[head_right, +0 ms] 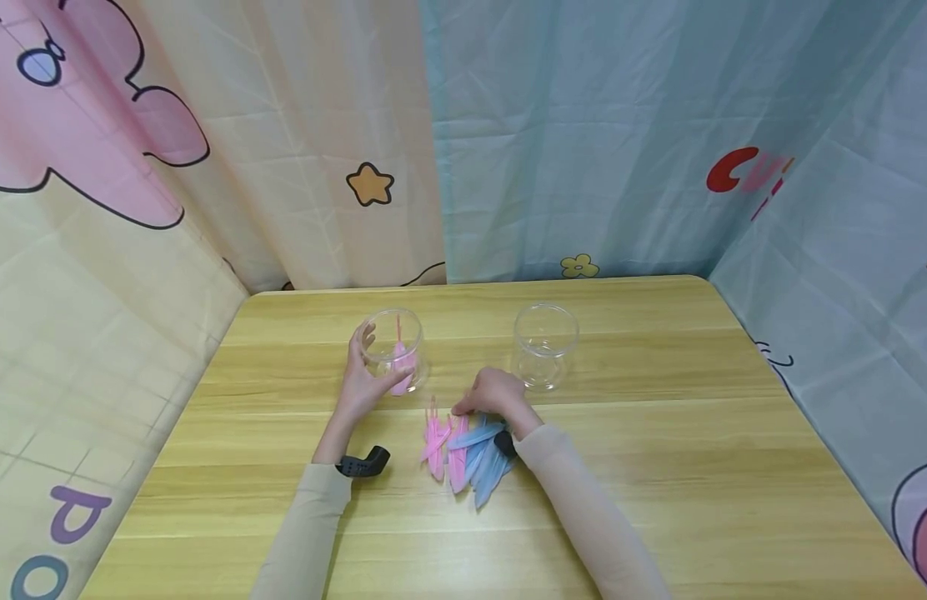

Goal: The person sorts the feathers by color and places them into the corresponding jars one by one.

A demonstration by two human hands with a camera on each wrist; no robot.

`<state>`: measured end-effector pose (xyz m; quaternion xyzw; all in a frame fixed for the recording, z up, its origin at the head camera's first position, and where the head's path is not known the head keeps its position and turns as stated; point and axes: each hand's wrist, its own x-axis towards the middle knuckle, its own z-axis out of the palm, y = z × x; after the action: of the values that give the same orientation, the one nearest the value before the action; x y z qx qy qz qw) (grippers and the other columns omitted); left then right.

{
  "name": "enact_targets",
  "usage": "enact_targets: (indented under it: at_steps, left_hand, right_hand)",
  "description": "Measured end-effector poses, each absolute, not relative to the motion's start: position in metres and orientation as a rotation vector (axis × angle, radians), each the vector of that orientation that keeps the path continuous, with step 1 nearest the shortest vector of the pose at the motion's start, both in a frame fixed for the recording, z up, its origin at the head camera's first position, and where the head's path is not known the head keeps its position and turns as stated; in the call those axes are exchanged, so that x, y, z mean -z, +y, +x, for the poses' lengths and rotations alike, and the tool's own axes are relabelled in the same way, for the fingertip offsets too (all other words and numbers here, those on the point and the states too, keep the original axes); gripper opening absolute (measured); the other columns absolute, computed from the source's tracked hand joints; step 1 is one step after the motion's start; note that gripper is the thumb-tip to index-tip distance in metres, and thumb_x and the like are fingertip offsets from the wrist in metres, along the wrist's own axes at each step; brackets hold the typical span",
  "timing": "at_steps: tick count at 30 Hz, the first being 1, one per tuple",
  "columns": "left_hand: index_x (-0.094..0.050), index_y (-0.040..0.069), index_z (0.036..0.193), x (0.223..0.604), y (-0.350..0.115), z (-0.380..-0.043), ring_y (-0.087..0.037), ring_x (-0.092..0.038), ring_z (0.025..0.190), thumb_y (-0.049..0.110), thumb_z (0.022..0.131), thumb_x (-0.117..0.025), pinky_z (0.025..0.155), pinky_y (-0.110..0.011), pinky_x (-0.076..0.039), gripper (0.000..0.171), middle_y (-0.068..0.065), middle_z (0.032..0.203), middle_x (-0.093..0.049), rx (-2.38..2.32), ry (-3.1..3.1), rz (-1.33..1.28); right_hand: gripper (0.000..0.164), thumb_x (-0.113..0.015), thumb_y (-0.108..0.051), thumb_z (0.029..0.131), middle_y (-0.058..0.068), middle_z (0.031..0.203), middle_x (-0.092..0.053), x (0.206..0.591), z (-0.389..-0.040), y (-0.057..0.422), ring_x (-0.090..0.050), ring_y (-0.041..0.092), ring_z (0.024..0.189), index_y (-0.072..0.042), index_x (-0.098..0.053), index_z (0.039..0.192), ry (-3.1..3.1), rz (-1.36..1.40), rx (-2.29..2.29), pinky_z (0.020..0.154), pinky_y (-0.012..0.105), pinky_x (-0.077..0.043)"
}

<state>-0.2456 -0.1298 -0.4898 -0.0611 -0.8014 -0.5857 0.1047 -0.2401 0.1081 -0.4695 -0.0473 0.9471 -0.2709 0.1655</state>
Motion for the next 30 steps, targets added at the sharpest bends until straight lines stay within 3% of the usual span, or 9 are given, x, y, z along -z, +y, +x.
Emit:
enact_targets:
  at_steps: [15, 22, 30]
  left_hand:
    - [-0.017, 0.026, 0.150, 0.489, -0.130, -0.244, -0.031, -0.023, 0.136, 0.025, 0.067, -0.087, 0.101, -0.063, -0.024, 0.108, -0.011, 0.149, -0.026, 1.717, -2.365, -0.184]
    - [-0.017, 0.026, 0.150, 0.490, -0.130, -0.245, -0.029, -0.023, 0.137, 0.027, 0.068, -0.087, 0.102, -0.062, -0.024, 0.108, -0.010, 0.150, -0.025, 1.716, -2.359, -0.191]
    - [-0.016, 0.025, 0.150, 0.489, -0.129, -0.245, -0.029, -0.022, 0.137, 0.025, 0.067, -0.087, 0.103, -0.061, -0.023, 0.109, -0.009, 0.150, -0.025, 1.714, -2.360, -0.186]
  right_hand:
    - [0.052, -0.082, -0.035, 0.071, -0.006, 0.043, -0.030, 0.481, -0.243, 0.111, -0.028, 0.009, 0.038, -0.015, -0.042, 0.045, 2.561, -0.099, 1.062, 0.035, 0.024, -0.023]
    - [0.043, -0.077, -0.032, 0.078, -0.005, 0.045, -0.033, 0.475, -0.242, 0.112, -0.030, 0.010, 0.039, -0.006, -0.053, 0.053, 2.454, -0.132, 1.258, 0.037, 0.024, -0.022]
    - [0.036, -0.076, -0.034, 0.079, -0.004, 0.048, -0.036, 0.462, -0.245, 0.110, -0.033, 0.011, 0.042, 0.000, -0.067, 0.070, 2.460, -0.176, 1.408, 0.042, 0.024, -0.026]
